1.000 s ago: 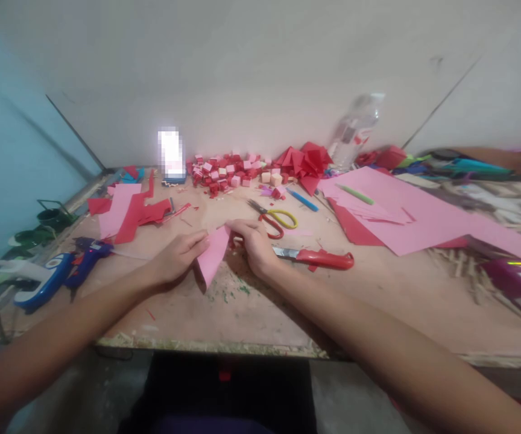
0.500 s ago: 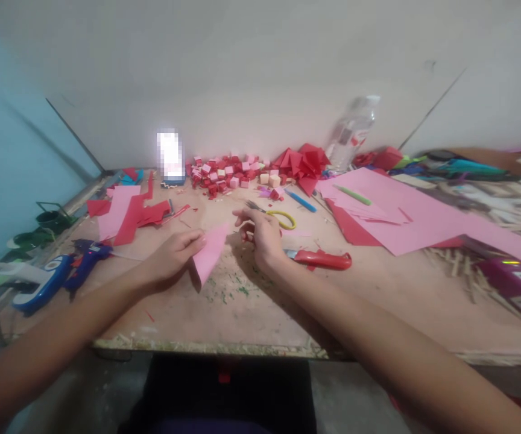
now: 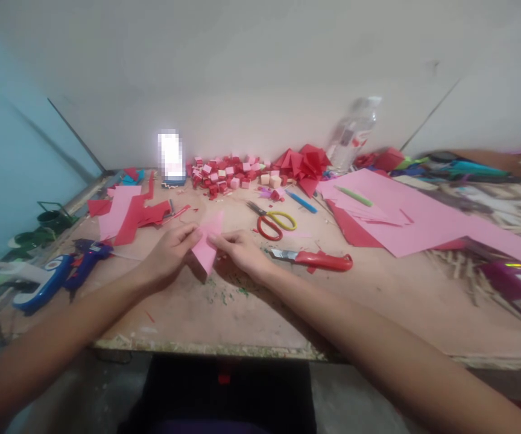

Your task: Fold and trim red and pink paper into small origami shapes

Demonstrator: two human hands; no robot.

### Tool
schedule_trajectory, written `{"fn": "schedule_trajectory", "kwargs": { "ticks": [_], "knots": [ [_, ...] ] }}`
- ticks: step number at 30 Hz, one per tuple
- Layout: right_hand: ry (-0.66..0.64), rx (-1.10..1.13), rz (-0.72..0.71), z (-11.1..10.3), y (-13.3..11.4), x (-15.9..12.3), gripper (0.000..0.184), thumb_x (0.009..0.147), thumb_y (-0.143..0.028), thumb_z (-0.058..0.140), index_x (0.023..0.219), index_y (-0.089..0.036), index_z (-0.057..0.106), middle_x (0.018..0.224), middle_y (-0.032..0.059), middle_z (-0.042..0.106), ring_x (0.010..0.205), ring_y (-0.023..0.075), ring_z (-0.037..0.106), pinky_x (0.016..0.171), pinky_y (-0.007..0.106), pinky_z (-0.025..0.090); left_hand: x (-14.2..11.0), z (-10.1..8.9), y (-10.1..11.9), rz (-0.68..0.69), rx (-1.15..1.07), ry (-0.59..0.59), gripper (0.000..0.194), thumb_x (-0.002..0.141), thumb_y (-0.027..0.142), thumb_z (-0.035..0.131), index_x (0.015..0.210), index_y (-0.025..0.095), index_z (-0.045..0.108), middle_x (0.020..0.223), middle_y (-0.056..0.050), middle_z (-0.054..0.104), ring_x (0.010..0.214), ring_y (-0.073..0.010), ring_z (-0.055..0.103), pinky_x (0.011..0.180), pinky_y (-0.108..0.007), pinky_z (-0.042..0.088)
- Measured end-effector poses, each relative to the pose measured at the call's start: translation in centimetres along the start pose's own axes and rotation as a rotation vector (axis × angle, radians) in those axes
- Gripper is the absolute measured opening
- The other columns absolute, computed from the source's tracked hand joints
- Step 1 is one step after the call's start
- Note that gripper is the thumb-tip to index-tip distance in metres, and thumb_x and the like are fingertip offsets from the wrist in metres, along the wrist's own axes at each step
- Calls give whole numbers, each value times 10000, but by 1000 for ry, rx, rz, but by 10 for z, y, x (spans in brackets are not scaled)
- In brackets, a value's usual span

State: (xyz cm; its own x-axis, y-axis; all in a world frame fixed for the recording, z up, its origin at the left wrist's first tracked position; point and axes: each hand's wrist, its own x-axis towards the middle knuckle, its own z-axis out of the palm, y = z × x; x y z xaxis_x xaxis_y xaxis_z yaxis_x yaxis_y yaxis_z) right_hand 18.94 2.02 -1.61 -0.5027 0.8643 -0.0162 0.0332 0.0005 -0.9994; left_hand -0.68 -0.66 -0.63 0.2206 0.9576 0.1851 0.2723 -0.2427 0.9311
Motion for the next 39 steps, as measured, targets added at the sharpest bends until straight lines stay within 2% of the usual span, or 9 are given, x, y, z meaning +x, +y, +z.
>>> {"fn": "schedule_trajectory", "kwargs": {
  "ticks": [3,7,13,17,20,28,34,39],
  "knots": [
    [-40,26,16,0,0,0,527,825,-654,716,687,-147,675,663,26,561,604,128,429,594,306,330,1,-1,-1,34,43,32,376,976,537,524,777,220,560,678,15,515,631,-176,545,561,-294,446],
    [-76,-51,39,1,-4,-2,497,814,-616,743,664,-147,673,628,26,580,587,124,451,568,292,333,3,-4,-1,72,71,96,383,992,499,511,735,214,507,676,27,472,629,-151,481,583,-279,395],
    [-21,-137,-12,3,-6,-4,461,839,-551,729,589,-170,656,575,24,594,546,126,467,548,288,347,2,-3,-1,62,76,129,383,991,483,516,727,208,483,683,32,458,630,-140,457,589,-272,362],
    [-70,-141,-21,2,-4,-3,409,849,-507,726,649,-150,732,609,49,641,576,140,516,569,290,386,3,-1,-6,35,3,166,373,991,490,513,747,209,483,661,41,458,593,-127,443,559,-259,335],
    [-55,-156,-23,3,-5,-4,363,843,-465,737,685,-139,762,614,52,652,574,135,501,552,282,365,4,-1,-9,16,-21,180,392,986,495,532,727,210,466,634,44,448,569,-121,436,536,-250,322],
    [-128,-116,-27,4,-6,-5,325,868,-435,714,737,-150,801,760,106,774,652,163,616,673,304,474,6,-6,-7,23,-37,286,391,986,465,536,702,205,470,593,44,441,533,-108,421,519,-231,318],
    [-134,-66,-9,4,-5,-5,337,863,-463,727,761,-148,791,772,103,784,655,163,652,662,290,483,7,-6,-6,14,-94,339,380,975,474,552,716,206,476,590,49,444,520,-100,414,513,-219,328],
    [-88,-17,10,4,-8,-6,310,826,-462,763,773,-157,780,757,92,774,624,156,648,640,294,488,9,-9,-6,36,-83,364,369,970,448,559,703,203,491,578,41,474,527,-102,439,519,-219,337]
  ]
}}
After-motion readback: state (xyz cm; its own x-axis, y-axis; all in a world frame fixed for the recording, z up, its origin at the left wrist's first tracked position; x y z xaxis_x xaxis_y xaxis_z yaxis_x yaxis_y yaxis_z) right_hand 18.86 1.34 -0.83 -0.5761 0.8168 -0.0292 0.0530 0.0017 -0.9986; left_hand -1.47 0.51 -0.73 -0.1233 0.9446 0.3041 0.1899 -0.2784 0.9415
